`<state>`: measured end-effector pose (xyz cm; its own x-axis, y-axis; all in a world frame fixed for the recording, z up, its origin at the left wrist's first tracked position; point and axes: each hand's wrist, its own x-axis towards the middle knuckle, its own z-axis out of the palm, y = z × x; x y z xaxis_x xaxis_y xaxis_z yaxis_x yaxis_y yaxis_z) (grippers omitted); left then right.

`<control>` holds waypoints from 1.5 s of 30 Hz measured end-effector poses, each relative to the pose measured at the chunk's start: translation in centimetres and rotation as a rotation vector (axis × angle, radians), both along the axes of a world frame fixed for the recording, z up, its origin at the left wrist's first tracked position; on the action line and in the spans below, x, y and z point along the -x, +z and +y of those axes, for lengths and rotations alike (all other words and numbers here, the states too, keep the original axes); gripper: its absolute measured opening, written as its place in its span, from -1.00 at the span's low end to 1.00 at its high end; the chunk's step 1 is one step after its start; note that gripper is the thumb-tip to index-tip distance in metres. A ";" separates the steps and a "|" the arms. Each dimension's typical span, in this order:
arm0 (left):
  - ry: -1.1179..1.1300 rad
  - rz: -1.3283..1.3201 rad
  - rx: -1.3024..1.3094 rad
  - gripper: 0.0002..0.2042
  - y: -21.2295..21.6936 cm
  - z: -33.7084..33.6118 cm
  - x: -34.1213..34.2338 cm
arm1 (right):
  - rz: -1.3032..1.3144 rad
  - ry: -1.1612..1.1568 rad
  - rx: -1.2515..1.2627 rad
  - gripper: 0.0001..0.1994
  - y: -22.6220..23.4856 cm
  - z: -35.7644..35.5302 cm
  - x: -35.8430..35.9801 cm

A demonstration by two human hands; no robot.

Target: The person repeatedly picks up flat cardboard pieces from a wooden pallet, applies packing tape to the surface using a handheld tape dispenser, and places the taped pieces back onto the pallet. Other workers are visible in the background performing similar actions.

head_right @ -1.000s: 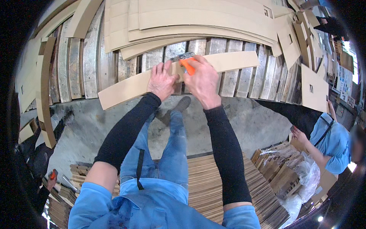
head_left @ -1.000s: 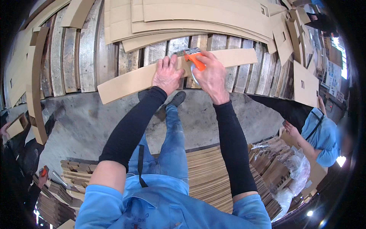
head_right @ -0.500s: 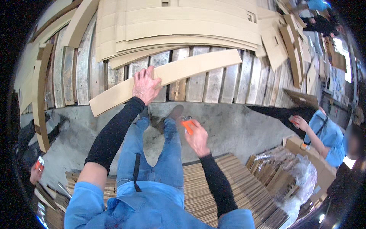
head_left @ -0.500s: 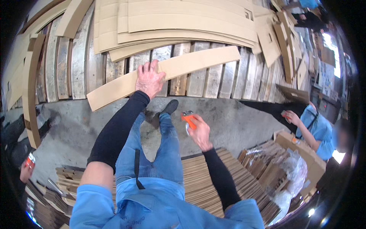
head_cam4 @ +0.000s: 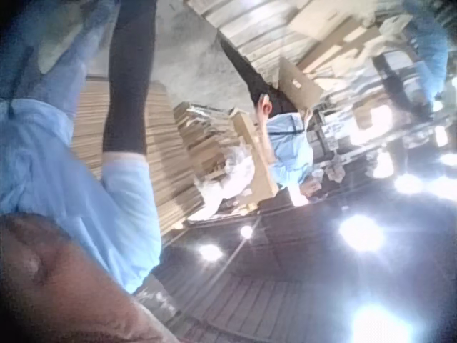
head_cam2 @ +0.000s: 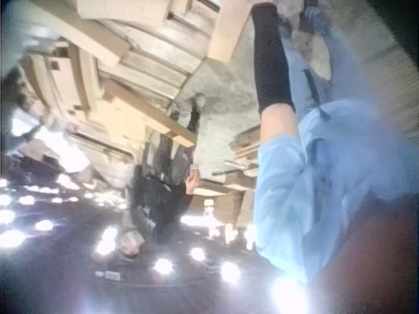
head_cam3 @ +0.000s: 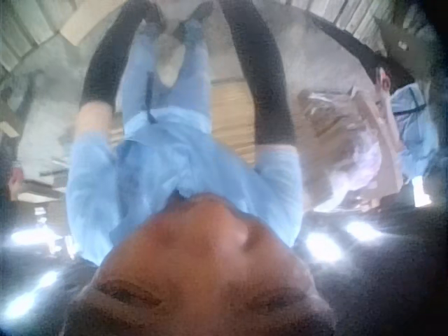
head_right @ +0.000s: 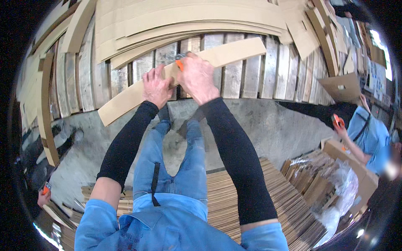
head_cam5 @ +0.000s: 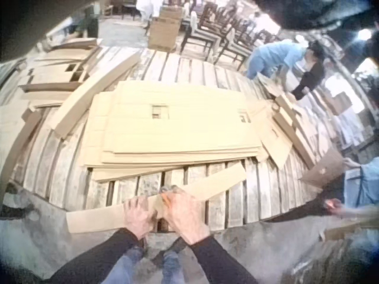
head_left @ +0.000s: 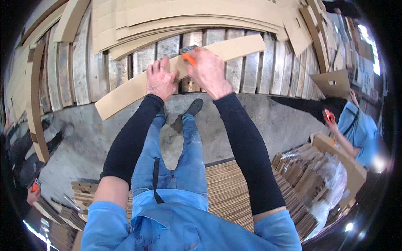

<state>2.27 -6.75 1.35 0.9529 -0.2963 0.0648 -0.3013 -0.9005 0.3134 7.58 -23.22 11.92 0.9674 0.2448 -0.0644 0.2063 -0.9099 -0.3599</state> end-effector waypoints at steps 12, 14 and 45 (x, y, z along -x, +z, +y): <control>0.065 0.047 0.059 -0.73 0.2 -0.5 1.2 | 0.074 -0.007 -0.047 -0.60 0.1 -3.9 7.9; 0.019 0.002 0.050 -0.72 0.3 -0.7 1.0 | 0.025 -0.037 -0.073 -0.58 -0.3 -4.1 9.3; -0.181 0.539 0.351 -0.46 -0.4 -3.2 -3.8 | 0.003 0.026 -0.214 -0.61 -0.1 -7.2 6.9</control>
<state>6.09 -9.97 0.93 0.8158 -0.5031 -0.2851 -0.1573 -0.6675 0.7278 0.68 -30.40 11.84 0.9606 0.2778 -0.0112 0.2270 -0.8070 -0.5452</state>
